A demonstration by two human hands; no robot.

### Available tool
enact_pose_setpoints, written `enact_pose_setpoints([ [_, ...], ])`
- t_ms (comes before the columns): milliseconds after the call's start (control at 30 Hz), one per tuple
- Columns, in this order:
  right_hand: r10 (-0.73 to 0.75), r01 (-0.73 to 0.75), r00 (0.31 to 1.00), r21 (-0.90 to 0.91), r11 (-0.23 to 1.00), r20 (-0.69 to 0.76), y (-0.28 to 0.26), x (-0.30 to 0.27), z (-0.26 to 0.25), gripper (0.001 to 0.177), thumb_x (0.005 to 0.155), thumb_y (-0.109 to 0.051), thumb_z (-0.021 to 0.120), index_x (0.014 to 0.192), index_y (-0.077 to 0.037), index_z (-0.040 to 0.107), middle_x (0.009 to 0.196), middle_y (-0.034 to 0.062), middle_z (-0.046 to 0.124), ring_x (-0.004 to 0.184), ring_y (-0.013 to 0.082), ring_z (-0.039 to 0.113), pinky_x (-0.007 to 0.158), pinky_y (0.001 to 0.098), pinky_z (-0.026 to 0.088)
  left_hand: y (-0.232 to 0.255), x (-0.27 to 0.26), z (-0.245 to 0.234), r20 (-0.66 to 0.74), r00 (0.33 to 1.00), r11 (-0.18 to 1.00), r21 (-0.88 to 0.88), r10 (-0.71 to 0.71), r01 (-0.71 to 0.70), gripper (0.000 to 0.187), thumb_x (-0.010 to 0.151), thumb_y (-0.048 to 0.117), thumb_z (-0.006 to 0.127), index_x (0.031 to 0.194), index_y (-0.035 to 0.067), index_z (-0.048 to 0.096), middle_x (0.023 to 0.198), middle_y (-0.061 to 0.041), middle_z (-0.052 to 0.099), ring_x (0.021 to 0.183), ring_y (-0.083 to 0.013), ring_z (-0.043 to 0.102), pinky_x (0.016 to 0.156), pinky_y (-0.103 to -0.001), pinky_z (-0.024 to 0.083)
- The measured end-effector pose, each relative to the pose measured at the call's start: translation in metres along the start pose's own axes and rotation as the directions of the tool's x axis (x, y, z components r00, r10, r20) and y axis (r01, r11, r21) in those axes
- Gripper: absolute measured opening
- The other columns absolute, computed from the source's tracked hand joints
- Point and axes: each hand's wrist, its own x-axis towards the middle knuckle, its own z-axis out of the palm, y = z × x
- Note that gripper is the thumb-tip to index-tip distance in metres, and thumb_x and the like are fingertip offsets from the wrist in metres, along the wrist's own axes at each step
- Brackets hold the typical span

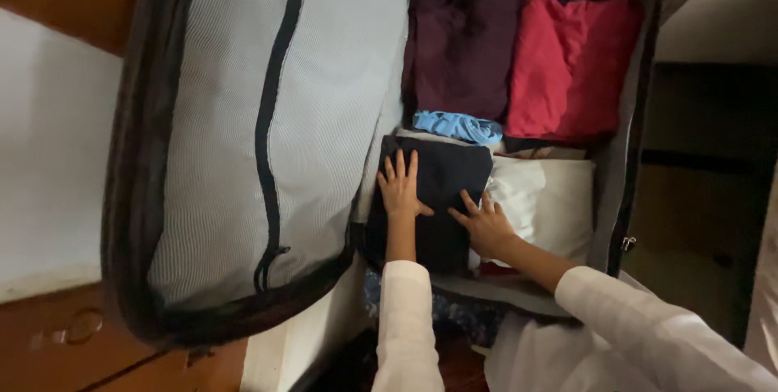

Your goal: The person places folded clothes including a grey sweater, red shirt, and black garment into a suitcase one by one, smoothing them down by hand.

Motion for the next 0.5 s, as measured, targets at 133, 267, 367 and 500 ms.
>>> enact_pose_setpoints([
  [133,0.014,-0.015,0.997,0.011,1.000,0.071,0.000,0.003,-0.004,0.082,0.087,-0.032,0.071,0.158,-0.034,0.031,0.169,0.0140,0.011,0.146,0.0547,0.025,0.113,0.0573,0.036,-0.003,0.000,0.002,0.083,0.996,0.997,-0.078,-0.020,0.027,0.156,0.036,0.045,0.105,0.162,0.029,0.014,0.169,-0.009,0.018,0.155,-0.0361,0.015,0.121,-0.061,0.020],
  [267,0.021,-0.022,0.993,0.014,1.000,0.118,0.002,0.004,0.002,0.081,0.089,-0.033,0.069,0.158,-0.035,0.027,0.169,0.0117,0.009,0.148,0.0498,0.022,0.112,0.0586,0.035,-0.001,0.005,-0.001,0.096,0.995,0.984,-0.169,-0.041,0.057,0.153,0.036,0.045,0.104,0.161,0.030,0.018,0.169,-0.008,0.020,0.156,-0.0346,0.014,0.122,-0.059,0.016],
  [367,0.009,-0.013,0.997,0.054,0.998,0.077,0.013,-0.001,0.016,0.080,0.089,-0.037,0.069,0.158,-0.033,0.029,0.169,0.0122,0.014,0.151,0.0443,0.024,0.113,0.0554,0.038,0.000,0.003,0.002,0.044,0.998,0.983,-0.177,-0.040,0.048,0.152,0.037,0.046,0.104,0.161,0.027,0.019,0.168,-0.010,0.019,0.156,-0.0354,0.012,0.124,-0.061,0.013],
  [500,-0.033,0.032,0.999,0.066,0.997,0.018,0.024,-0.022,0.023,0.090,0.084,-0.028,0.074,0.160,-0.030,0.026,0.163,0.0139,0.024,0.146,0.0412,0.033,0.106,0.0538,0.044,0.013,-0.018,0.019,-0.071,0.994,0.984,-0.162,-0.082,0.070,0.142,0.048,0.046,0.100,0.162,0.022,0.020,0.169,-0.012,0.017,0.157,-0.0376,0.012,0.125,-0.059,0.012],
])
